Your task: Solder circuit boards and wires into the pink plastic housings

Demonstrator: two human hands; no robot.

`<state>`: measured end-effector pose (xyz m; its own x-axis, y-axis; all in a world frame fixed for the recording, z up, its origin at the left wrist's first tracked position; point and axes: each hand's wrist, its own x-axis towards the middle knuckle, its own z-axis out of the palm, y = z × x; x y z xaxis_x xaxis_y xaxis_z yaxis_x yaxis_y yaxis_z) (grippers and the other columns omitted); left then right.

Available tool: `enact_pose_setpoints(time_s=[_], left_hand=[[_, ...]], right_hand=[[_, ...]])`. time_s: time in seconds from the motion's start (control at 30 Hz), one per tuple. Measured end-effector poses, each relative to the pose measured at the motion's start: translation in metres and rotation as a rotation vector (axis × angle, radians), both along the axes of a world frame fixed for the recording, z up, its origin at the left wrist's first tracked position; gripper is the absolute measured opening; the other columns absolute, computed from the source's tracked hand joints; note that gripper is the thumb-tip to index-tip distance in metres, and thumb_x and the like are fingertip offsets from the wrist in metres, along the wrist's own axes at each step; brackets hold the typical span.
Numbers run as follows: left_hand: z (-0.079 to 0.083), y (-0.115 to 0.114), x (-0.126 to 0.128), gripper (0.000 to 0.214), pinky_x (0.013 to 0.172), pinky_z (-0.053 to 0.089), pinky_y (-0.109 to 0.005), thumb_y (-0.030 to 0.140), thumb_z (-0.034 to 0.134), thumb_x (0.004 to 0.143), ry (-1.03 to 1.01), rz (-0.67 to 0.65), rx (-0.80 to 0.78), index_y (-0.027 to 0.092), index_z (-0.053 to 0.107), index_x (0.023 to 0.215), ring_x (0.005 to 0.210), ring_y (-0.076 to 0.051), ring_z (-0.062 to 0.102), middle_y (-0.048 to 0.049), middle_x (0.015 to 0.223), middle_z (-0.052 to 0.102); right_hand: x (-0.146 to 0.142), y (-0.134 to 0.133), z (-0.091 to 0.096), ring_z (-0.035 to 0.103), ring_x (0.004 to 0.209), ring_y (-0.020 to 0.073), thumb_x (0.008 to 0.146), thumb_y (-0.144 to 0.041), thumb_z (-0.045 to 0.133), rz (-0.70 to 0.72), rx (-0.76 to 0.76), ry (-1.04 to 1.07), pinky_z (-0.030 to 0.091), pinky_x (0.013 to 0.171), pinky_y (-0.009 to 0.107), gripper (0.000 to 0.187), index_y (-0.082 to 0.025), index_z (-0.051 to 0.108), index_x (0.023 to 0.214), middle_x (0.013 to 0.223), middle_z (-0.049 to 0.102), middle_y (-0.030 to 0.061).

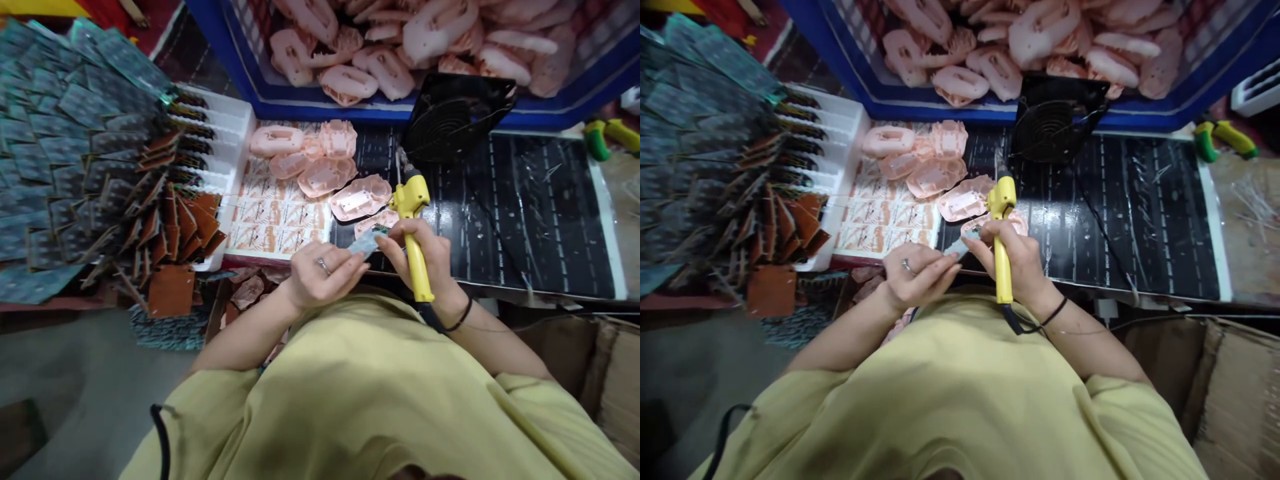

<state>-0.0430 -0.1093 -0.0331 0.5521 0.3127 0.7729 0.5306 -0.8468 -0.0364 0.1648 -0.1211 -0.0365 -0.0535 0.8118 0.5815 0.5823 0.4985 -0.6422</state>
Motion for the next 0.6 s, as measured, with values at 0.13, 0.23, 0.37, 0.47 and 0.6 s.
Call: enact_pose_setpoints(time_s=[0.13, 0.23, 0.37, 0.47, 0.6], left_hand=[[-0.001, -0.003, 0.004, 0.032, 0.054, 0.051, -0.03, 0.046, 0.066, 0.098, -0.023, -0.115, -0.179, 0.015, 0.073, 0.102, 0.062, -0.017, 0.068, -0.0066, 0.079, 0.076], [-0.003, 0.004, -0.001, 0.029, 0.066, 0.056, -0.029, 0.041, 0.061, 0.102, -0.11, -0.037, -0.346, 0.017, 0.076, 0.096, 0.072, -0.017, 0.071, -0.0071, 0.082, 0.076], [-0.013, 0.017, 0.001, 0.028, 0.081, 0.057, -0.038, 0.032, 0.057, 0.103, 0.013, 0.159, -0.413, 0.019, 0.081, 0.098, 0.086, -0.023, 0.07, -0.0096, 0.094, 0.079], [-0.017, 0.023, 0.012, 0.031, 0.096, 0.056, -0.045, 0.037, 0.056, 0.104, 0.014, 0.171, -0.493, 0.019, 0.081, 0.113, 0.108, -0.027, 0.068, -0.012, 0.118, 0.078], [-0.011, 0.028, 0.029, 0.035, 0.104, 0.055, -0.04, 0.041, 0.056, 0.106, -0.283, 0.024, -0.761, 0.017, 0.082, 0.108, 0.113, -0.023, 0.072, -0.0115, 0.118, 0.079]], right_hand=[[0.005, -0.004, -0.002, 0.06, 0.052, 0.0072, 0.094, -0.029, 0.069, -0.045, -0.021, 0.018, 0.049, 0.052, 0.017, 0.014, -0.026, 0.056, 0.091, 0.072, 0.066, -0.0069], [0.009, -0.009, -0.004, 0.061, 0.053, 0.0084, 0.092, -0.028, 0.069, -0.081, -0.045, 0.029, 0.05, 0.053, 0.019, 0.014, -0.026, 0.055, 0.09, 0.07, 0.065, -0.0068], [0.01, -0.013, -0.007, 0.061, 0.053, 0.0098, 0.092, -0.03, 0.069, -0.131, -0.05, 0.054, 0.052, 0.053, 0.021, 0.014, -0.026, 0.055, 0.09, 0.071, 0.065, -0.0057], [0.009, -0.015, -0.009, 0.062, 0.054, 0.0092, 0.091, -0.026, 0.07, -0.131, -0.018, 0.083, 0.053, 0.054, 0.021, 0.013, -0.026, 0.057, 0.091, 0.073, 0.066, -0.0054], [0.008, -0.017, -0.013, 0.064, 0.055, 0.0086, 0.091, -0.021, 0.071, -0.128, 0.054, 0.08, 0.054, 0.055, 0.019, 0.013, -0.025, 0.059, 0.093, 0.075, 0.067, -0.0053]])
